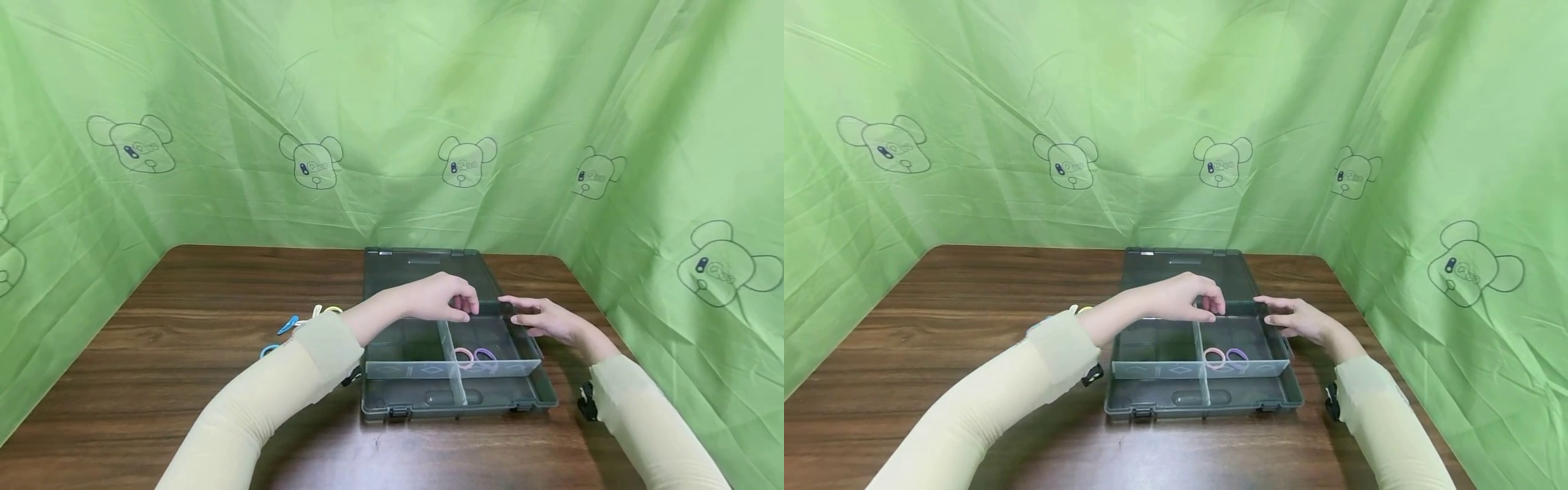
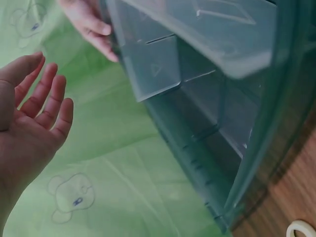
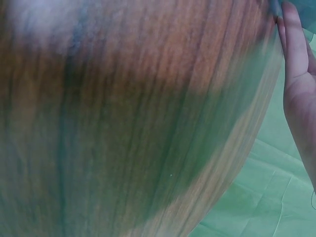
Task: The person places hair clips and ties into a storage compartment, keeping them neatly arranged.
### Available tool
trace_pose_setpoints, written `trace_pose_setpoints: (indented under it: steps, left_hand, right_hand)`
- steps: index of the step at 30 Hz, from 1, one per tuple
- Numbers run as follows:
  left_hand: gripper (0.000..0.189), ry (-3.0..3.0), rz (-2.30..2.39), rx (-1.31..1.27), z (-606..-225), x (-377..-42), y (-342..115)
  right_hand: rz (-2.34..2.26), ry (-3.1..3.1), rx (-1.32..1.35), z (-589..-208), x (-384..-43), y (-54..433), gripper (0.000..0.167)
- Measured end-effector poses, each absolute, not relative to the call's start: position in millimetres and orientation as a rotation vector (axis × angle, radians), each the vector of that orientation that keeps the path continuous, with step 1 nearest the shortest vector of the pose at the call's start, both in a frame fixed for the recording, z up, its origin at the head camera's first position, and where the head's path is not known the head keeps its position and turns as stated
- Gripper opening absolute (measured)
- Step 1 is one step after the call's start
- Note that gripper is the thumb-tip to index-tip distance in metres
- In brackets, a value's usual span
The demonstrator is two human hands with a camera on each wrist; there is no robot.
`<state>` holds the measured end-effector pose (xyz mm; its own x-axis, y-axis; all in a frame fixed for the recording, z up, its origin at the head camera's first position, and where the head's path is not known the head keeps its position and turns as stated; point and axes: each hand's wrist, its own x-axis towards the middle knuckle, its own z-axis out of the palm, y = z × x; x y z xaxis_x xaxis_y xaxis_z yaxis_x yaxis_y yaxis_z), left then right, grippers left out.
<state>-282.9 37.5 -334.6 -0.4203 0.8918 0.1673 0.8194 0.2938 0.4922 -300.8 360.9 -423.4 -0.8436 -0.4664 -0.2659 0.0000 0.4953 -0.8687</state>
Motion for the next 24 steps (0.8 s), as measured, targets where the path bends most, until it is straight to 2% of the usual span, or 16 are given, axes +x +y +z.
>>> trace_pose_setpoints:
  steps: [16,24]
  left_hand:
    - [0.015,2.561,0.928,1.576,-311,-246,-39]
    - [0.017,2.587,0.992,1.579,-312,-237,-77]
  right_hand:
    - [-1.317,2.297,-0.385,-422,-300,359,0.056]
    - [-1.329,2.282,-0.391,-424,-301,361,0.058]
